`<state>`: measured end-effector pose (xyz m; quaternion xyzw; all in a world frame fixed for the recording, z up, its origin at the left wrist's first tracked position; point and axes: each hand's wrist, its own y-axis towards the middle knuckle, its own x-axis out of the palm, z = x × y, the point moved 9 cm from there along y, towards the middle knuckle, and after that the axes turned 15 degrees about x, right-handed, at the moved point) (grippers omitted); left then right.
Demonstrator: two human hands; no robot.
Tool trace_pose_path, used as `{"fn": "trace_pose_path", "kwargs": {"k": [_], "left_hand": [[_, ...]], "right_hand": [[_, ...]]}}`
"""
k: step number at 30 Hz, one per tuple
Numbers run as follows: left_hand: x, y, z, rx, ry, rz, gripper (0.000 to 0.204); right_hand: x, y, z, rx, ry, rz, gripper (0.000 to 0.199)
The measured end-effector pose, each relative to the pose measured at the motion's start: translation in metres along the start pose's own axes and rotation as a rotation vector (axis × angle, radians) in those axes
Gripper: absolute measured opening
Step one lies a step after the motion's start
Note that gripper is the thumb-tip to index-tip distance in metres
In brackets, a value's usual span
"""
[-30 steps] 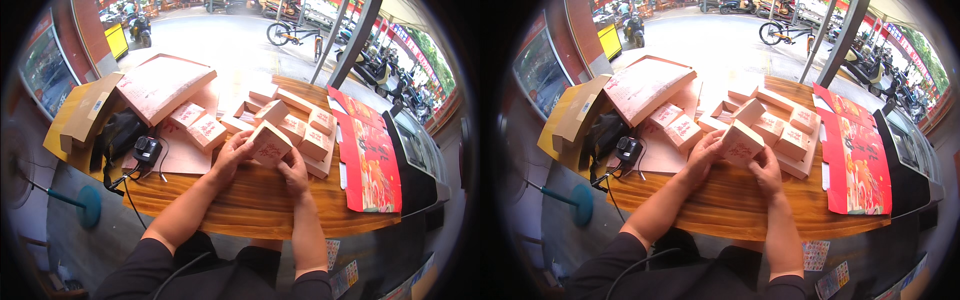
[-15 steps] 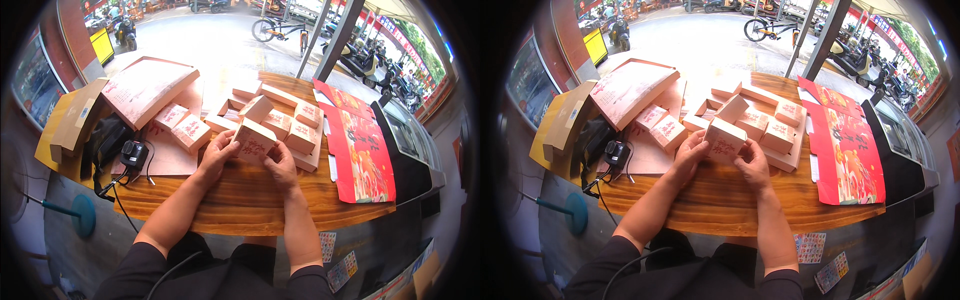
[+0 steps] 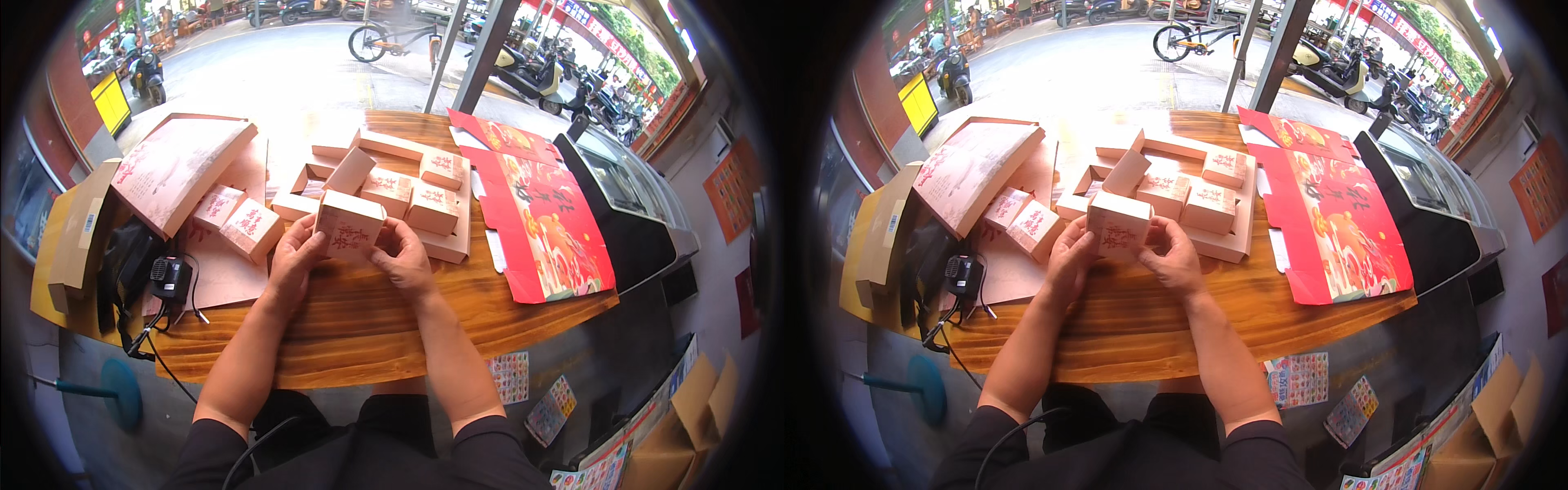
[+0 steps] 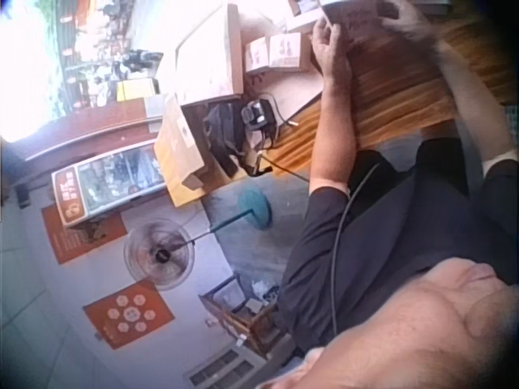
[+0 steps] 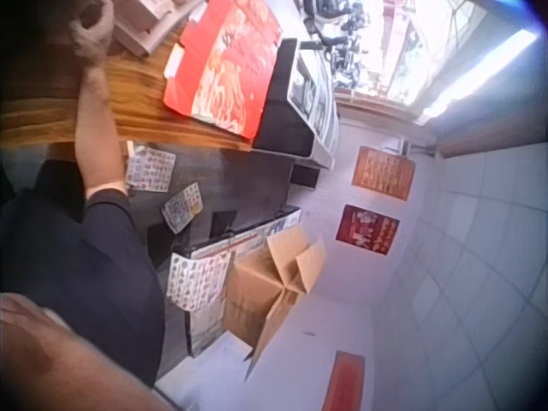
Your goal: The person assembles small paper boxes by hand on a wooden table, folding the precut cardboard sides and base into place.
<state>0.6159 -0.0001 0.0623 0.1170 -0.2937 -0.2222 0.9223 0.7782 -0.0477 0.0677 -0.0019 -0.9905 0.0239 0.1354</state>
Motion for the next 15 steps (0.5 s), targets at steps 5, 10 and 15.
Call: {"fn": "trace_pose_path", "kwargs": {"k": [5, 10, 15], "left_hand": [[-0.004, 0.000, 0.001, 0.018, 0.009, 0.002, 0.053], [-0.008, 0.000, 0.000, 0.022, 0.033, 0.009, 0.054], [-0.009, -0.001, -0.002, 0.014, 0.062, 0.017, 0.052]], "right_hand": [[-0.010, -0.004, -0.005, -0.032, -0.094, 0.140, 0.048], [-0.019, -0.008, -0.016, -0.123, -0.104, 0.299, 0.042], [-0.017, -0.012, -0.022, -0.206, -0.092, 0.287, 0.037]]}}
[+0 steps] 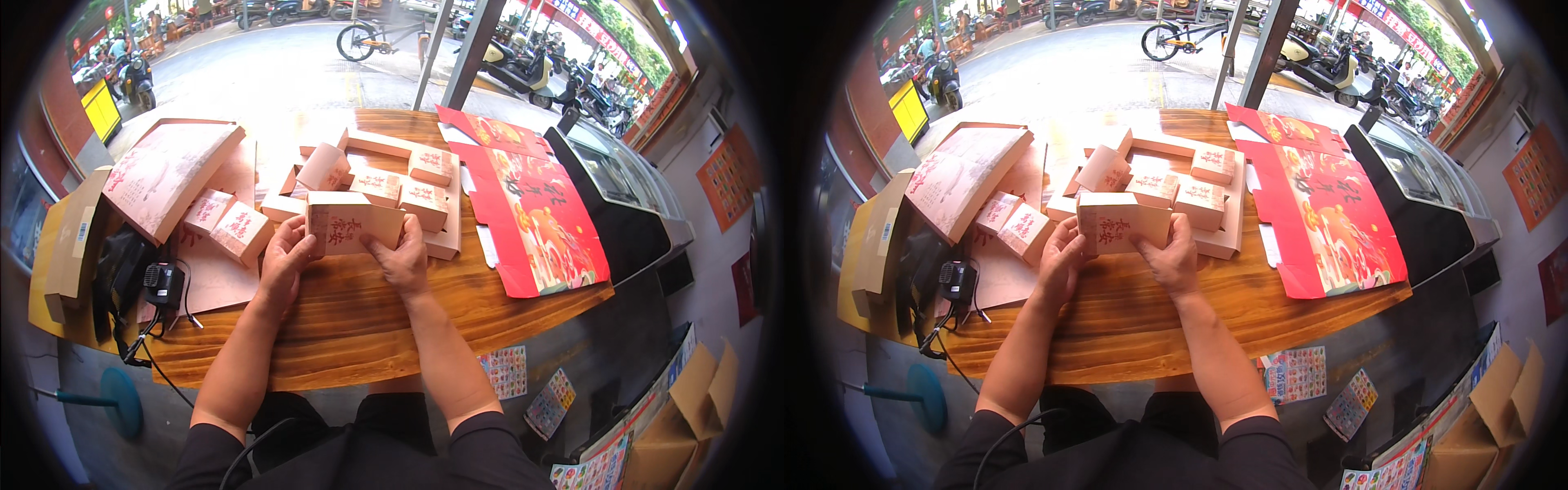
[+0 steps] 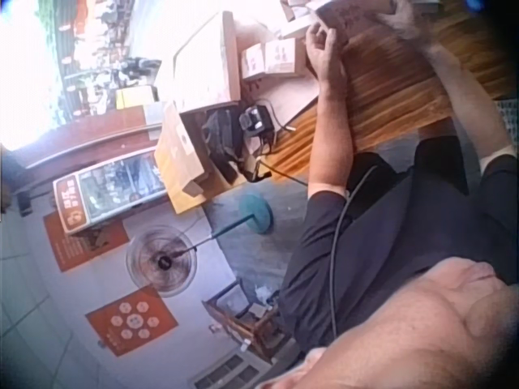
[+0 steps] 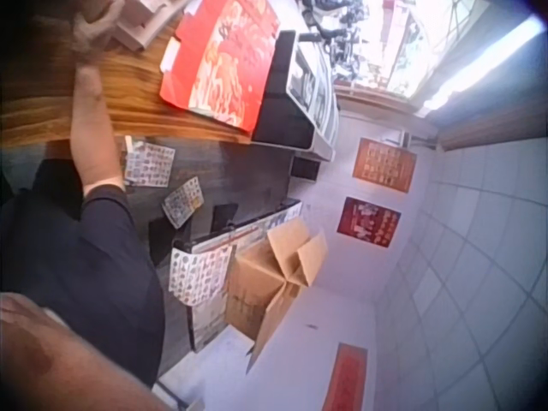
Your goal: The person assembles small paper boxes by hand on a wooden table, folding the precut cardboard sides and base into place.
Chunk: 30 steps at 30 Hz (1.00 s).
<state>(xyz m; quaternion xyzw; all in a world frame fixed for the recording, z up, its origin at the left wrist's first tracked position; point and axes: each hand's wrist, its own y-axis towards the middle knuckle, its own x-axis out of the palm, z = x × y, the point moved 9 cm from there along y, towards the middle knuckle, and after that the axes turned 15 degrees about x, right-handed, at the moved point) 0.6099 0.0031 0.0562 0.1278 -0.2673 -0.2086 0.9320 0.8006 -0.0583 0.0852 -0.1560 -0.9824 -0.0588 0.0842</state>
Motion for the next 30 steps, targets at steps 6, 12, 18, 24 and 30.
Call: {"fn": "trace_pose_path", "kwargs": {"k": [6, 12, 18, 24, 30], "left_hand": [[-0.009, 0.001, 0.001, -0.022, 0.002, 0.091, 0.046], [-0.009, 0.001, 0.004, -0.023, -0.039, 0.107, 0.044], [0.004, 0.000, 0.005, -0.037, -0.041, 0.011, 0.041], [0.005, 0.001, 0.001, -0.019, -0.027, 0.006, 0.035], [0.007, 0.000, 0.000, -0.030, 0.058, 0.002, 0.035]], "right_hand": [[0.015, -0.006, -0.010, -0.037, -0.004, -0.192, 0.039], [0.024, -0.010, -0.015, -0.088, -0.052, -0.236, 0.046], [0.024, -0.009, -0.002, 0.031, -0.050, -0.308, 0.056], [0.039, -0.022, -0.018, -0.032, 0.031, -0.425, 0.063], [0.034, -0.018, -0.015, -0.063, -0.068, -0.338, 0.054]]}}
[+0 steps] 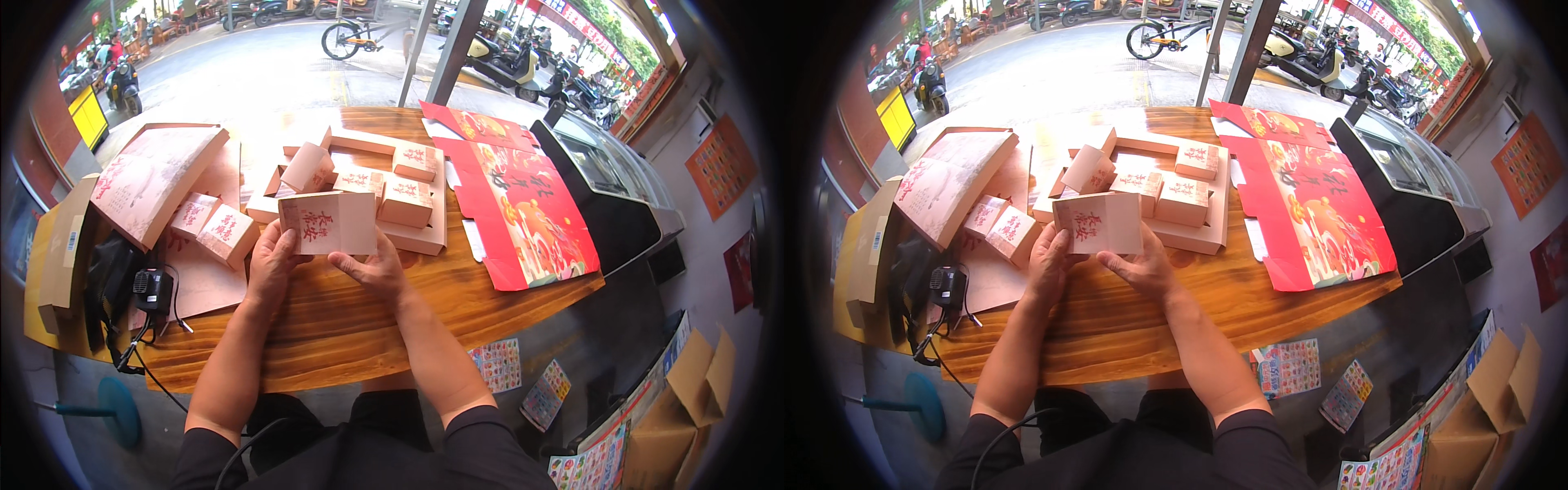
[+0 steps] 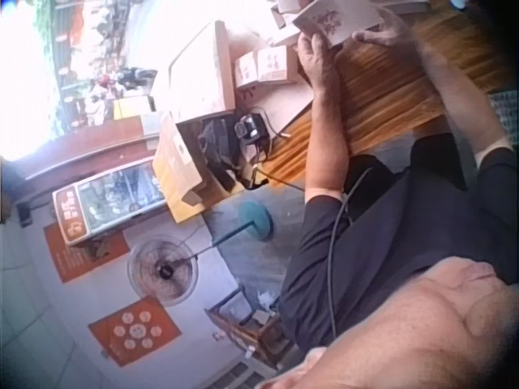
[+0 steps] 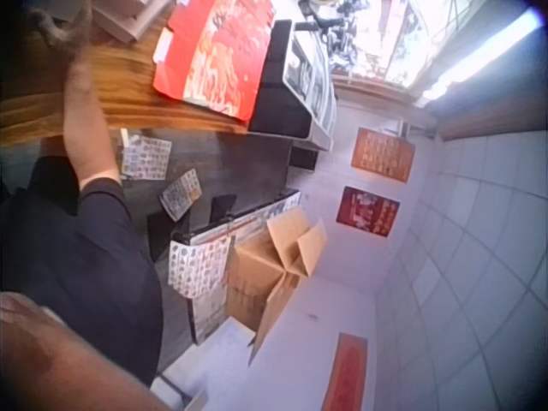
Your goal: The person assembles small paper boxes by hand on a wooden table, folding the precut cardboard sides and base into place.
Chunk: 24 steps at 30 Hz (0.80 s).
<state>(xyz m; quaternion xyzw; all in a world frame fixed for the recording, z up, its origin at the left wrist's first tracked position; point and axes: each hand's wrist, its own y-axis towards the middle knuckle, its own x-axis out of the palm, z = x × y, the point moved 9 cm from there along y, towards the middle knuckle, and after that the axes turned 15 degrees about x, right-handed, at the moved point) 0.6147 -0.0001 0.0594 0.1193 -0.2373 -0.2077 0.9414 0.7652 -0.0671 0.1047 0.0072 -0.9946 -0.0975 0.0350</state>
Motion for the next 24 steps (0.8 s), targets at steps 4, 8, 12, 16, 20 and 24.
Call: {"fn": "trace_pose_path", "kwargs": {"k": [4, 8, 12, 16, 20, 24], "left_hand": [[0.003, -0.003, 0.003, -0.016, -0.024, 0.021, 0.036], [-0.002, -0.005, 0.000, -0.025, -0.054, 0.099, 0.042], [-0.012, -0.004, -0.005, -0.041, -0.131, 0.129, 0.047], [-0.014, -0.004, -0.010, -0.101, -0.225, 0.116, 0.044], [-0.019, 0.003, 0.014, 0.146, 0.029, 0.159, 0.050], [-0.020, 0.007, 0.026, 0.353, 0.244, 0.062, 0.062]], "right_hand": [[-0.006, 0.002, -0.002, -0.036, -0.009, 0.080, 0.045], [-0.009, 0.002, 0.006, 0.052, 0.080, 0.084, 0.037], [-0.017, 0.004, 0.015, 0.113, 0.150, 0.113, 0.032], [-0.019, 0.005, 0.016, 0.078, 0.174, 0.109, 0.032], [-0.026, 0.003, 0.016, 0.099, 0.219, 0.099, 0.033], [-0.025, 0.006, 0.014, 0.102, 0.196, 0.070, 0.035]]}}
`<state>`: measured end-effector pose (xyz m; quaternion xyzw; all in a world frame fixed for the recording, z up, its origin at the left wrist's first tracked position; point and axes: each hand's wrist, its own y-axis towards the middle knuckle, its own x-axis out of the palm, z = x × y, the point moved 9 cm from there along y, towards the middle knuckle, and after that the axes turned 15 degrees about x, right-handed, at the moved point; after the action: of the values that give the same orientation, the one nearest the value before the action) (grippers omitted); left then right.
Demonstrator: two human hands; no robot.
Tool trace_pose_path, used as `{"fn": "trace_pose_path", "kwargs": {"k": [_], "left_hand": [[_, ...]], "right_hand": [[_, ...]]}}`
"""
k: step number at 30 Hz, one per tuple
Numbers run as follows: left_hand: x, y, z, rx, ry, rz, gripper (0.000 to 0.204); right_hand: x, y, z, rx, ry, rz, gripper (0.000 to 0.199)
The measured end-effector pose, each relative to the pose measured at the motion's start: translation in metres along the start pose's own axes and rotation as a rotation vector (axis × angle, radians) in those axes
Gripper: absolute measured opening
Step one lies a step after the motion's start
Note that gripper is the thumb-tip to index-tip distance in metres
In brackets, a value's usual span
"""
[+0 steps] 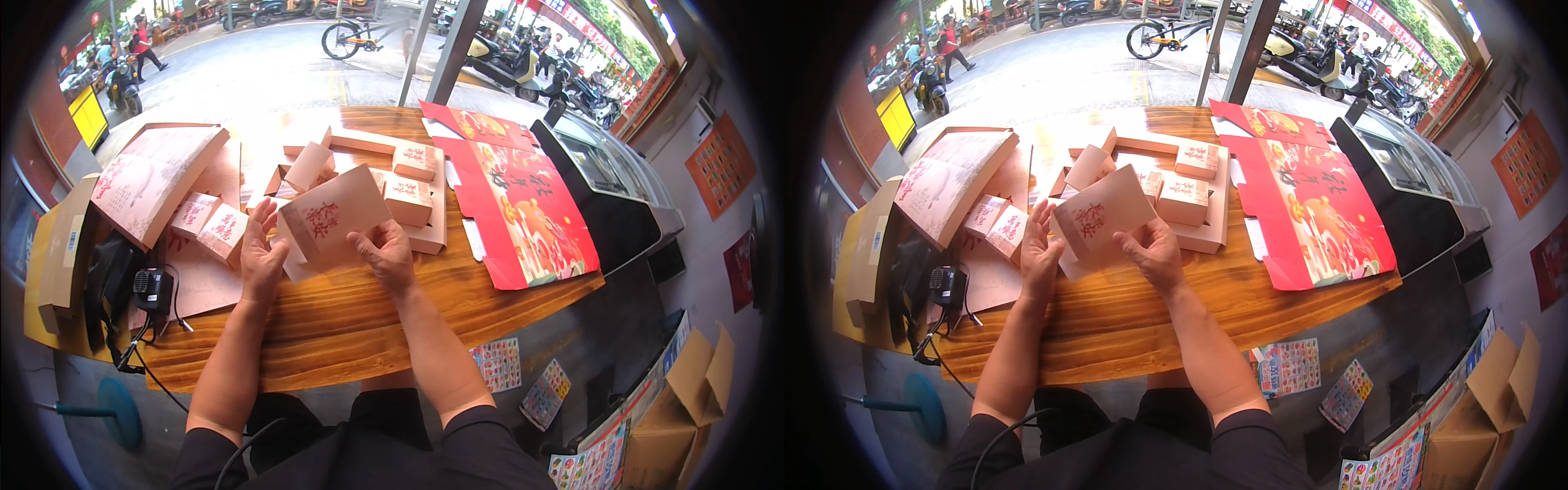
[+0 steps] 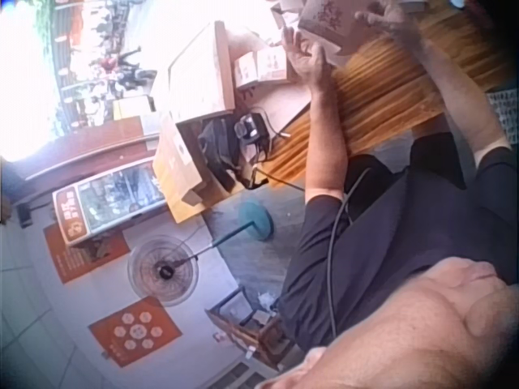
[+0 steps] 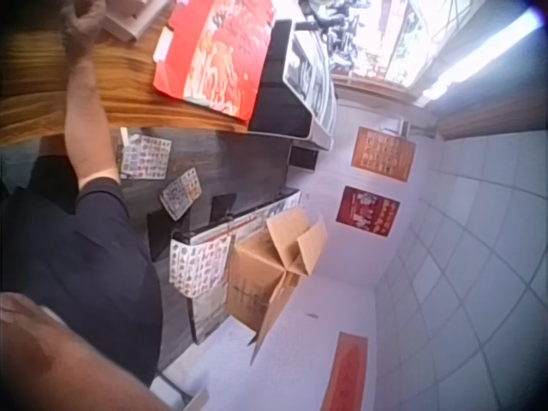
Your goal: The person assembles small paper boxes by hand on a wooden table, folding the precut cardboard sides and base into place.
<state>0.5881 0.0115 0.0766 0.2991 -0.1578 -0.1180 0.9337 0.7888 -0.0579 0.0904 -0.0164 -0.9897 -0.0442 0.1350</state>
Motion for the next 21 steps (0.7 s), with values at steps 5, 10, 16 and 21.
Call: {"fn": "trace_pose_path", "kwargs": {"k": [5, 10, 16, 21], "left_hand": [[0.015, -0.008, -0.002, -0.135, -0.159, -0.124, 0.055], [0.019, -0.006, 0.011, -0.132, -0.152, -0.071, 0.049], [0.016, -0.009, -0.003, -0.246, -0.454, 0.052, 0.036], [0.014, -0.014, -0.016, -0.365, -0.559, 0.033, 0.033]], "right_hand": [[0.002, -0.003, -0.010, -0.064, 0.024, 0.060, 0.036], [-0.008, 0.001, -0.001, -0.094, -0.004, 0.109, 0.028], [-0.015, 0.001, 0.002, -0.089, -0.053, 0.174, 0.025], [-0.011, 0.007, 0.015, 0.093, 0.155, 0.151, 0.029]]}}
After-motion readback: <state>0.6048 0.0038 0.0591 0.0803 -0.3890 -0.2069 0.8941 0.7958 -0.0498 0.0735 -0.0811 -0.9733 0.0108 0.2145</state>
